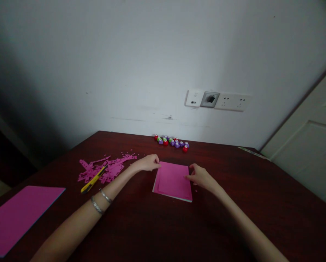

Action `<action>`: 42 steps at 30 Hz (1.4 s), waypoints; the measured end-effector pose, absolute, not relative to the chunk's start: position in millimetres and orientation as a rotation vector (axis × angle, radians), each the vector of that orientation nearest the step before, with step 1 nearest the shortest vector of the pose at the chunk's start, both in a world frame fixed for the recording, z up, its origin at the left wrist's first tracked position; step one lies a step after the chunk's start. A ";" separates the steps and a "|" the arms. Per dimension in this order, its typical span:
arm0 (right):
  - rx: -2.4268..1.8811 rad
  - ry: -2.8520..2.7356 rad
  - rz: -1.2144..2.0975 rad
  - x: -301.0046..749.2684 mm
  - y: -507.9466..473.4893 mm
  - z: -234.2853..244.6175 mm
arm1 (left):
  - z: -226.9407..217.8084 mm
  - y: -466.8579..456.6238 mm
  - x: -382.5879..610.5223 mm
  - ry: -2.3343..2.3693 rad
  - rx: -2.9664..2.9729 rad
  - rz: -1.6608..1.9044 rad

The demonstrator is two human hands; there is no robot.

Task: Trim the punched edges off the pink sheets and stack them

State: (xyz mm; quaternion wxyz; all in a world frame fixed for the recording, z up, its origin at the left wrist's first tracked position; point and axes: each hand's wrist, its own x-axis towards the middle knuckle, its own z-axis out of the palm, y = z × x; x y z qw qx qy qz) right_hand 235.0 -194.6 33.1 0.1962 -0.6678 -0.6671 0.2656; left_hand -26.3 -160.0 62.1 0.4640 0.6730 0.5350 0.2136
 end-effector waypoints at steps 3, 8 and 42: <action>-1.894 -1.929 0.706 228.0 -200.9 34.5 | 60.3 -154.8 -25.3 1.369 1.417 0.696; -1.926 -2.011 0.661 219.2 -211.2 35.6 | 53.1 -158.5 -13.5 1.266 1.207 0.743; -1.115 -1.389 0.944 214.7 -196.6 29.5 | 42.5 -170.4 4.5 0.892 1.345 1.215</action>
